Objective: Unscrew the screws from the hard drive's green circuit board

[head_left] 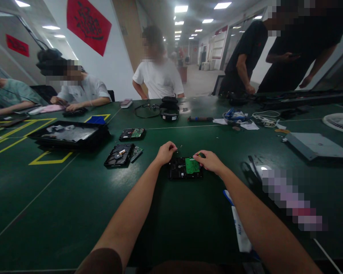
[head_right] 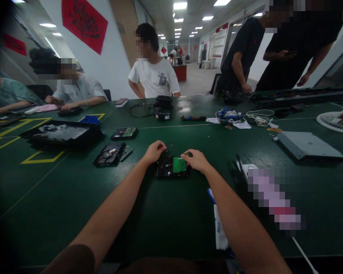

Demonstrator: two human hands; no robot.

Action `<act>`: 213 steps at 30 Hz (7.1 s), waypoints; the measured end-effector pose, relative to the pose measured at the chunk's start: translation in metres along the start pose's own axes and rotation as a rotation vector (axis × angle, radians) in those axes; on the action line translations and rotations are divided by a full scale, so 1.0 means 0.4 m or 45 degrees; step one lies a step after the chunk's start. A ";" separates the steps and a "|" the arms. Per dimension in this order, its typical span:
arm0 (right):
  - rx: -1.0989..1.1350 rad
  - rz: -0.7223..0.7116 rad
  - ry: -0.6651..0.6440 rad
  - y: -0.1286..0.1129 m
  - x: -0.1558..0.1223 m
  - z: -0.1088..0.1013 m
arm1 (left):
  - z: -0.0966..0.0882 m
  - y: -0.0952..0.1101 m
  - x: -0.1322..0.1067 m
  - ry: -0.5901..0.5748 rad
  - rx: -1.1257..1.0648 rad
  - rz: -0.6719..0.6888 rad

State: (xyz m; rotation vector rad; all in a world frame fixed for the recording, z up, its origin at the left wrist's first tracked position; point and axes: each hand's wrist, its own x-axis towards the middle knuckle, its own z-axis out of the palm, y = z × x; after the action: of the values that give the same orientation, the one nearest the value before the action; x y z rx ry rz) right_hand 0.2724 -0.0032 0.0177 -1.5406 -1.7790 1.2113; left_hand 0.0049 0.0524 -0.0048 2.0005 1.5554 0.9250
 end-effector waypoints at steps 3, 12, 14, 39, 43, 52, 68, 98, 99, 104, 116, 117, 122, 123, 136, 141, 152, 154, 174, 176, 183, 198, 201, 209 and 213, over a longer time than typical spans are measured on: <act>0.001 0.027 0.005 0.000 0.001 0.001 | 0.003 -0.012 0.002 0.018 -0.134 0.027; 0.035 0.011 -0.004 -0.002 0.001 0.001 | -0.028 -0.019 0.011 -0.241 -0.263 0.107; 0.032 0.004 -0.005 -0.001 0.002 0.001 | -0.045 -0.016 0.015 -0.409 -0.273 0.144; 0.016 -0.016 0.020 -0.004 -0.002 0.002 | -0.038 0.006 0.026 -0.199 0.081 0.204; 0.020 -0.008 0.005 -0.006 -0.005 0.000 | -0.038 0.022 0.029 -0.268 0.257 0.282; 0.006 -0.027 0.022 -0.002 -0.002 0.003 | -0.018 0.030 0.044 -0.241 0.298 0.140; 0.003 -0.024 0.015 -0.009 -0.007 0.000 | 0.039 0.070 0.128 -0.180 0.337 0.075; 0.263 0.046 0.039 -0.001 -0.001 -0.011 | 0.026 0.089 0.118 -0.348 0.212 0.220; 0.277 0.043 0.038 0.000 0.000 -0.012 | 0.025 0.086 0.118 -0.340 0.194 0.214; 0.339 0.032 0.040 0.003 0.000 -0.014 | 0.024 0.073 0.116 -0.301 0.098 0.194; 0.505 0.042 0.035 0.014 0.007 -0.018 | 0.018 0.059 0.101 -0.123 -0.134 0.070; 0.530 0.041 0.054 0.012 0.007 -0.018 | 0.017 0.069 0.098 -0.105 -0.141 0.071; 0.710 -0.116 0.134 -0.020 -0.002 -0.016 | 0.032 0.164 0.069 -0.228 -0.422 0.255; 0.739 -0.167 0.136 -0.029 -0.005 -0.015 | 0.039 0.184 0.062 -0.311 -0.485 0.279; 0.617 -0.198 0.087 -0.047 -0.027 -0.010 | 0.021 0.269 0.001 -0.530 -0.587 0.024; 0.522 -0.206 0.072 -0.047 -0.032 -0.018 | 0.028 0.279 -0.010 -0.604 -0.686 -0.061; 0.677 -0.022 0.161 -0.010 -0.004 -0.028 | -0.022 0.253 -0.121 -0.319 -0.043 0.192; 0.697 0.017 0.209 0.000 0.002 -0.031 | -0.043 0.238 -0.168 -0.331 0.158 0.285; 0.664 0.062 0.239 0.016 0.011 -0.030 | -0.086 0.282 -0.293 -0.351 0.550 0.048; 0.660 0.061 0.242 0.016 0.011 -0.029 | -0.107 0.290 -0.296 -0.484 0.380 0.104; 0.631 0.055 0.226 0.009 0.008 -0.029 | -0.168 0.219 -0.224 -0.594 0.506 0.184; -0.442 -0.424 0.291 -0.037 -0.022 -0.031 | -0.013 0.215 -0.244 -0.304 0.465 0.330; -0.718 -0.382 0.355 -0.058 -0.038 -0.023 | 0.008 0.227 -0.264 -0.247 0.419 0.304; -0.884 -0.379 0.255 -0.093 -0.063 0.008 | -0.068 0.141 -0.189 -0.537 -0.101 0.328; -0.903 -0.341 0.264 -0.088 -0.059 0.014 | -0.080 0.127 -0.151 -0.766 -0.094 0.419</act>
State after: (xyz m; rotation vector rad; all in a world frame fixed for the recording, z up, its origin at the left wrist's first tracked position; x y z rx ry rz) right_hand 0.2553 -0.0264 0.0492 -1.6210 -2.3044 0.2738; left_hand 0.0067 -0.0211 0.0382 2.2382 0.8712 0.4090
